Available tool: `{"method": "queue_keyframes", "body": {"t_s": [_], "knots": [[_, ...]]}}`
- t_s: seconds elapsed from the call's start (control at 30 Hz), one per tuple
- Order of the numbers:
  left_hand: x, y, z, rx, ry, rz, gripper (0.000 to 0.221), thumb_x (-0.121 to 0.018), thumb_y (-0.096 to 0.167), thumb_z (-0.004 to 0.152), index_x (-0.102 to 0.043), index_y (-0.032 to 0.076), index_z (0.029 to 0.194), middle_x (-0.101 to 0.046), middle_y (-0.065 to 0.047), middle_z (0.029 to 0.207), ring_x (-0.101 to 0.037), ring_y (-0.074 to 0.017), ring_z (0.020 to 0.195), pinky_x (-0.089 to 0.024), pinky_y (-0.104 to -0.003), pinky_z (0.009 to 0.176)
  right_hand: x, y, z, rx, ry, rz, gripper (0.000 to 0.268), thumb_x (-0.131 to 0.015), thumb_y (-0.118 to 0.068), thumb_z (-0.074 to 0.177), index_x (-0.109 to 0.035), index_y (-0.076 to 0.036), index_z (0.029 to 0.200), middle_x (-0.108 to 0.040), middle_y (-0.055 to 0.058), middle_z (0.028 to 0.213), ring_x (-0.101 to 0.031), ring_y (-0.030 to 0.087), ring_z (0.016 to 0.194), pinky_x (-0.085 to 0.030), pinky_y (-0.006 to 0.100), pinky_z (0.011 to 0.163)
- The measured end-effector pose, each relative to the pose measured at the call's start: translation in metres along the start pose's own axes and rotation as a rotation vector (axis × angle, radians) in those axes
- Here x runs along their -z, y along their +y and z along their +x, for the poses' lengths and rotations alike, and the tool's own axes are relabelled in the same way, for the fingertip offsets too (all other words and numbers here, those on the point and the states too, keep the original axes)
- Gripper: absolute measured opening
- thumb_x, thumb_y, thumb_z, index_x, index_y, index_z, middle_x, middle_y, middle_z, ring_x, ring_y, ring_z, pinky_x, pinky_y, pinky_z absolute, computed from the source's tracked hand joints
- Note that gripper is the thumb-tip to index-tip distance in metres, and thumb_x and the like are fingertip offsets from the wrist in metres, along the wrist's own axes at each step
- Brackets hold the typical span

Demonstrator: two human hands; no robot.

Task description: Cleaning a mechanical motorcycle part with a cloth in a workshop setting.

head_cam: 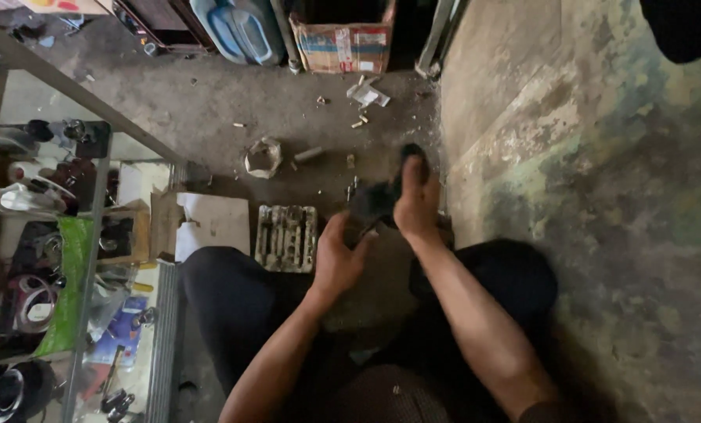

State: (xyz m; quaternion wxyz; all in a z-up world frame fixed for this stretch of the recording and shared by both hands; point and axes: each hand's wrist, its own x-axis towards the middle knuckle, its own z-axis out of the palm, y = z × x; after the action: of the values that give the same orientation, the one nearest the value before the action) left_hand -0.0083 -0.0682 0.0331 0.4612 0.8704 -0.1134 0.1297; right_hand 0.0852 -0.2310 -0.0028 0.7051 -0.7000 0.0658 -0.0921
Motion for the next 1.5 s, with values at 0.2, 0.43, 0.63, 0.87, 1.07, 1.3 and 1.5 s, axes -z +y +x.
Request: {"method": "queue_keyframes", "body": {"t_s": [0.2,0.43,0.63,0.87,1.07,1.3,1.5], "knots": [[-0.013,-0.035,-0.012,0.424,-0.076,-0.234,0.03,-0.063,0.028,0.102,-0.067,-0.002,0.099,-0.062,-0.019,0.072,-0.051,-0.0193,0.066,-0.046,-0.042,0.06,0.0,0.004,0.004,0.003,0.23,0.139,0.059,-0.051,-0.057,0.107,-0.061,0.001,0.1,-0.059,0.003,0.09,-0.053,0.016,0.084,-0.046,0.032,0.073],[-0.014,-0.055,-0.015,0.485,-0.099,-0.115,0.064,-0.043,0.047,0.109,-0.05,-0.002,0.068,-0.046,-0.013,0.055,-0.043,-0.0206,0.052,-0.035,-0.045,0.053,0.006,0.007,0.014,-0.327,0.155,0.717,0.056,-0.053,-0.062,0.106,-0.063,-0.007,0.117,-0.061,0.005,0.093,-0.061,0.023,0.087,-0.054,0.038,0.082],[-0.023,-0.12,-0.032,0.623,-0.072,-0.277,0.072,-0.04,0.054,0.112,-0.045,-0.002,0.067,-0.041,-0.008,0.06,-0.038,-0.0207,0.056,-0.034,-0.048,0.053,0.013,-0.055,0.014,-0.383,0.044,1.081,0.068,-0.044,-0.07,0.091,-0.062,-0.013,0.123,-0.073,0.012,0.115,-0.07,0.029,0.106,-0.056,0.044,0.096],[-0.027,-0.121,-0.026,0.61,-0.004,-0.321,0.058,-0.038,0.047,0.109,-0.068,0.001,0.093,-0.065,-0.003,0.075,-0.059,-0.0195,0.069,-0.047,-0.043,0.066,-0.024,-0.046,-0.021,-0.408,-0.291,1.27,0.081,-0.047,-0.075,0.09,-0.063,-0.009,0.134,-0.07,0.015,0.129,-0.065,0.034,0.122,-0.049,0.05,0.109],[-0.018,-0.05,-0.008,0.59,-0.13,-0.171,0.052,-0.041,0.039,0.108,-0.068,-0.002,0.091,-0.064,-0.018,0.067,-0.059,-0.032,0.06,-0.044,-0.047,0.06,-0.031,-0.064,-0.026,-0.375,-0.206,1.175,0.067,-0.046,-0.068,0.091,-0.059,-0.016,0.132,-0.07,0.006,0.119,-0.065,0.035,0.125,-0.05,0.057,0.11],[-0.034,-0.047,-0.021,0.527,-0.353,-0.128,0.052,-0.037,0.039,0.11,-0.061,0.0,0.085,-0.058,-0.021,0.069,-0.054,-0.0346,0.061,-0.043,-0.048,0.059,-0.012,0.006,-0.001,-0.391,-0.203,1.057,0.079,-0.044,-0.087,0.092,-0.059,-0.01,0.099,-0.056,0.006,0.07,-0.057,0.025,0.061,-0.051,0.04,0.06],[-0.033,-0.048,-0.023,0.509,-0.384,-0.302,0.067,-0.032,0.047,0.114,-0.051,-0.002,0.072,-0.052,-0.024,0.061,-0.052,-0.0467,0.06,-0.042,-0.053,0.059,-0.011,-0.022,0.001,-0.468,-0.11,0.797,0.074,-0.039,-0.084,0.091,-0.056,-0.012,0.095,-0.053,0.008,0.067,-0.053,0.023,0.057,-0.048,0.039,0.058]]}}
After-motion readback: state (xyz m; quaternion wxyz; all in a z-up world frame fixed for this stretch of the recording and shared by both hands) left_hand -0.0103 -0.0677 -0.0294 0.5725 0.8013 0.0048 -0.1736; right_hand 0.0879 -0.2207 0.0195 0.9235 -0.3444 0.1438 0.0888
